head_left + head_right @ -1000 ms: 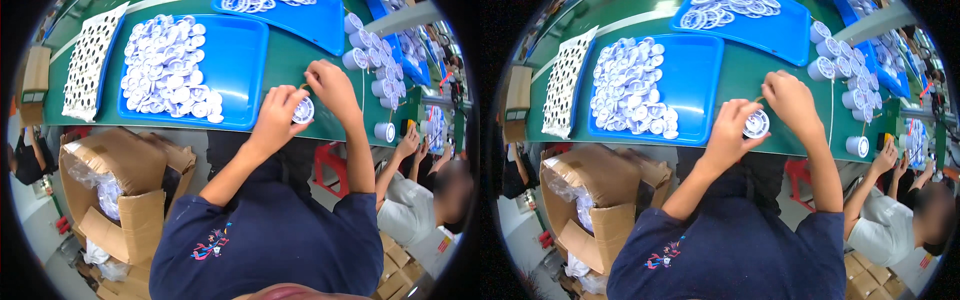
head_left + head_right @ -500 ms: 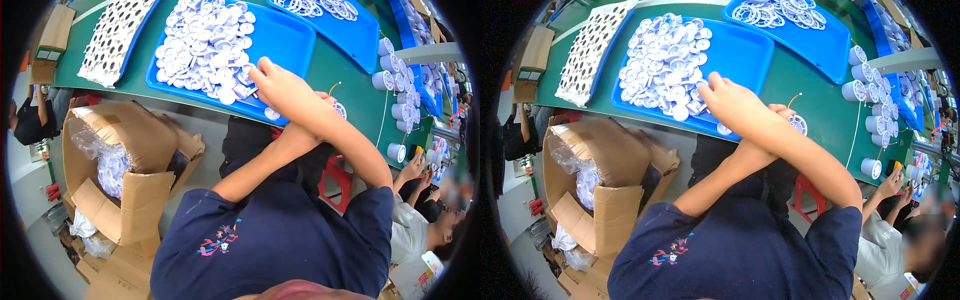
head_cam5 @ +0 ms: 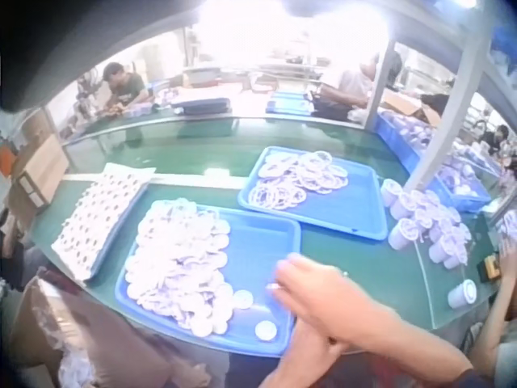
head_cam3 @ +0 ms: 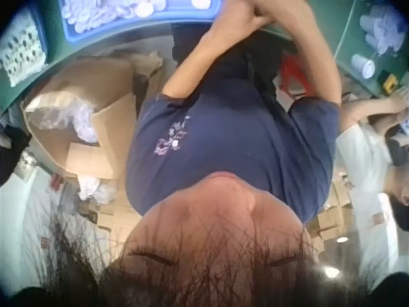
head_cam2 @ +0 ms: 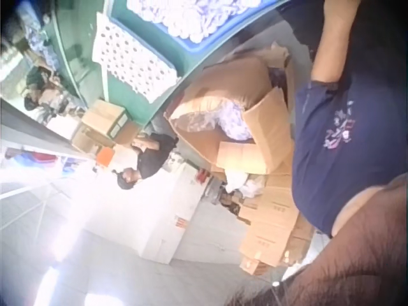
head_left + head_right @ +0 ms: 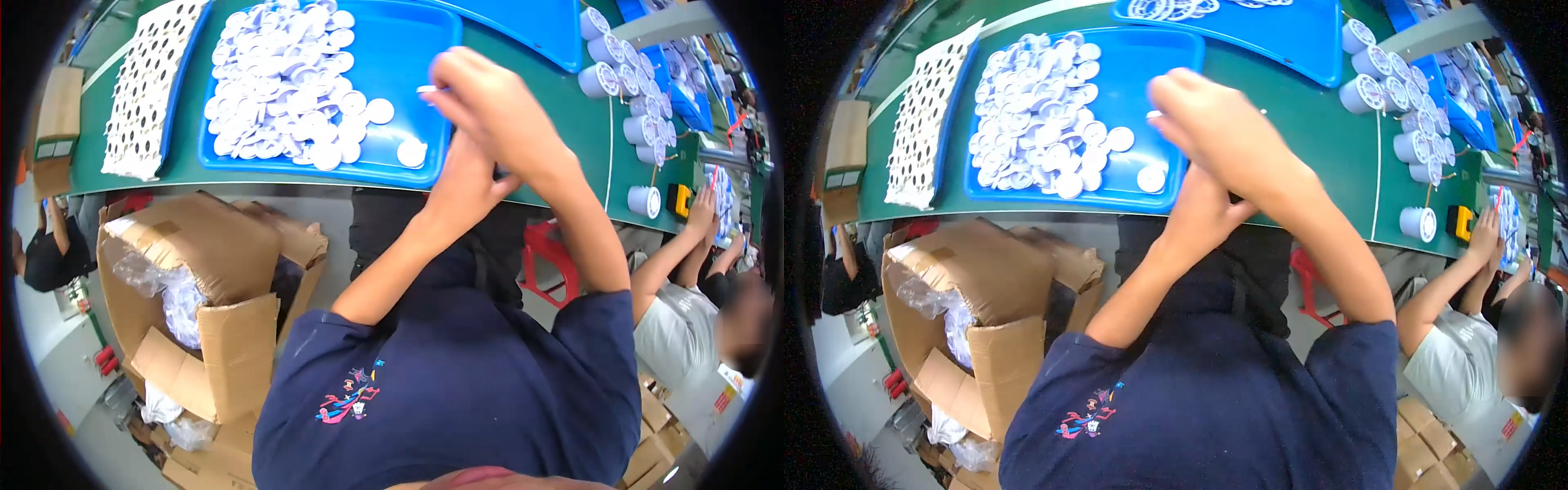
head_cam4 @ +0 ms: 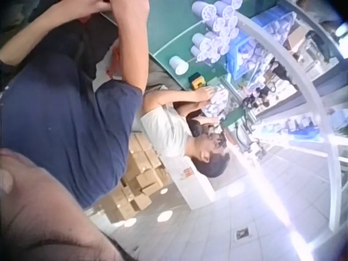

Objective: Assembling small circular cooling fans by manually attaching plastic rings and components at a workbench.

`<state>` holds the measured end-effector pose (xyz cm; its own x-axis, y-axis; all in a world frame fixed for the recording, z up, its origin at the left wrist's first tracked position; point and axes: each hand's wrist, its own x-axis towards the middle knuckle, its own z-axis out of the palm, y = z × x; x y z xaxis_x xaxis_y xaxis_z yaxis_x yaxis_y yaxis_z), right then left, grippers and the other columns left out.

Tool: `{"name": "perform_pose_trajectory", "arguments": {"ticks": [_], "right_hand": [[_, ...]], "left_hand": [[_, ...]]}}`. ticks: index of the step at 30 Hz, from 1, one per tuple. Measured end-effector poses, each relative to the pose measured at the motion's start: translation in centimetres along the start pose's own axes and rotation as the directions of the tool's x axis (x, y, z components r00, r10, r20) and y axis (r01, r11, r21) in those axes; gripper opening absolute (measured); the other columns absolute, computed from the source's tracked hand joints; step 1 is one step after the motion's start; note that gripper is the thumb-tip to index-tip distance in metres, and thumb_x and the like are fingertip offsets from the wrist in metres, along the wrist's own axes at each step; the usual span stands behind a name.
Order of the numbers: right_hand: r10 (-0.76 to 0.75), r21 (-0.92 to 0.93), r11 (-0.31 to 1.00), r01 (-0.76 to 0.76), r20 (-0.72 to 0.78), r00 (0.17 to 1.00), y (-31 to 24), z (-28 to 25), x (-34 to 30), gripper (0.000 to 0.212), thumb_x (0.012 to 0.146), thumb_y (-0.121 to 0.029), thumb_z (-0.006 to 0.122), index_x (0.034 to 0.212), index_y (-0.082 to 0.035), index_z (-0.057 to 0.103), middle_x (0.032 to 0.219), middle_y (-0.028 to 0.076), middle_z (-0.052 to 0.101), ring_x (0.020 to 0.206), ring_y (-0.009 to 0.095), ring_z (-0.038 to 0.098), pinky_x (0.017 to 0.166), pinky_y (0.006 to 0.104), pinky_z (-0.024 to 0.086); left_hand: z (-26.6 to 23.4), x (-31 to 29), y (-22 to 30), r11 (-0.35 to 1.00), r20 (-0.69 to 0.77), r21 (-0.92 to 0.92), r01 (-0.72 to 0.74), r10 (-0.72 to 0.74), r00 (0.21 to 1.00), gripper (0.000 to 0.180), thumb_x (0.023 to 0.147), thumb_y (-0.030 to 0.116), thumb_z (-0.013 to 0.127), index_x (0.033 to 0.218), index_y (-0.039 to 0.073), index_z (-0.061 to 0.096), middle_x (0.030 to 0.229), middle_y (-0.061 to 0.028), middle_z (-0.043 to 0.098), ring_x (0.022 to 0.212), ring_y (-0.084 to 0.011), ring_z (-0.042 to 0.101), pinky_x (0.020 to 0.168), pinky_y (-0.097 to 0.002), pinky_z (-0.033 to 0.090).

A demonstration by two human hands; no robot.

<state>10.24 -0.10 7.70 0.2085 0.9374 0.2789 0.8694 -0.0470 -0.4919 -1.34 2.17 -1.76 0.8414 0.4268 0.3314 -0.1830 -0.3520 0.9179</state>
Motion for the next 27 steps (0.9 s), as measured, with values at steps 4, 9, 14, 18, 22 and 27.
{"name": "perform_pose_trajectory", "arguments": {"ticks": [4,9,14,18,22,27], "right_hand": [[0.066,-0.138,0.983,-0.121,-0.349,0.935,0.2,-3.3,-8.4,0.025,0.090,0.004,0.076,0.114,0.000,0.071,0.107,0.016,0.069,0.091,0.035,0.072,0.076,0.0431,0.059],[0.163,-0.120,0.971,-0.206,-0.300,0.940,-0.6,-2.8,-12.5,0.024,0.087,0.005,0.079,0.110,0.000,0.073,0.117,0.016,0.074,0.102,0.034,0.071,0.087,0.0433,0.059],[0.211,-0.045,0.970,-0.237,-0.316,0.925,-0.3,-2.2,-13.4,0.024,0.088,0.003,0.080,0.112,0.000,0.073,0.121,0.016,0.076,0.103,0.031,0.071,0.088,0.0403,0.059],[0.487,0.435,0.844,-0.314,-0.378,0.787,0.5,-1.1,-13.4,0.019,0.093,0.001,0.079,0.111,0.000,0.074,0.120,0.014,0.078,0.098,0.023,0.071,0.085,0.0341,0.058],[0.476,0.368,0.865,-0.342,-0.382,0.793,0.0,-1.2,-13.2,0.016,0.092,0.001,0.079,0.108,0.000,0.075,0.119,0.014,0.078,0.099,0.022,0.071,0.086,0.0342,0.058],[0.403,0.243,0.911,-0.333,-0.353,0.844,0.3,-1.7,-13.4,0.015,0.091,-0.001,0.080,0.106,0.000,0.076,0.119,0.014,0.078,0.102,0.026,0.070,0.090,0.0369,0.057]], "left_hand": [[0.9,0.8,1.6,0.990,-0.076,0.137,-0.026,0.037,0.996,0.069,0.072,0.006,0.093,0.133,-0.001,0.061,0.123,-0.0196,0.060,0.115,-0.0419,0.059,0.096,-0.0486,0.052],[1.0,0.8,1.6,0.986,-0.064,0.165,-0.031,0.042,0.997,0.066,0.073,0.006,0.091,0.132,-0.003,0.063,0.124,-0.0193,0.060,0.113,-0.0406,0.060,0.095,-0.0478,0.053],[1.2,0.8,1.8,0.977,-0.073,0.211,-0.037,0.054,0.996,0.062,0.074,0.009,0.091,0.131,0.002,0.066,0.125,-0.0189,0.062,0.113,-0.0393,0.062,0.096,-0.0466,0.053],[1.5,0.9,2.0,0.977,-0.088,0.212,-0.019,0.039,0.995,0.062,0.074,0.010,0.090,0.131,0.002,0.067,0.125,-0.0184,0.062,0.113,-0.0390,0.061,0.096,-0.0466,0.053],[1.5,0.8,1.9,0.979,-0.093,0.203,-0.023,0.042,0.995,0.062,0.074,0.010,0.090,0.131,0.002,0.067,0.124,-0.0180,0.062,0.113,-0.0389,0.061,0.096,-0.0464,0.053],[1.4,0.9,1.9,0.977,-0.086,0.212,-0.017,0.036,0.996,0.061,0.074,0.010,0.090,0.130,0.002,0.067,0.124,-0.0180,0.063,0.113,-0.0391,0.061,0.096,-0.0461,0.053]]}}
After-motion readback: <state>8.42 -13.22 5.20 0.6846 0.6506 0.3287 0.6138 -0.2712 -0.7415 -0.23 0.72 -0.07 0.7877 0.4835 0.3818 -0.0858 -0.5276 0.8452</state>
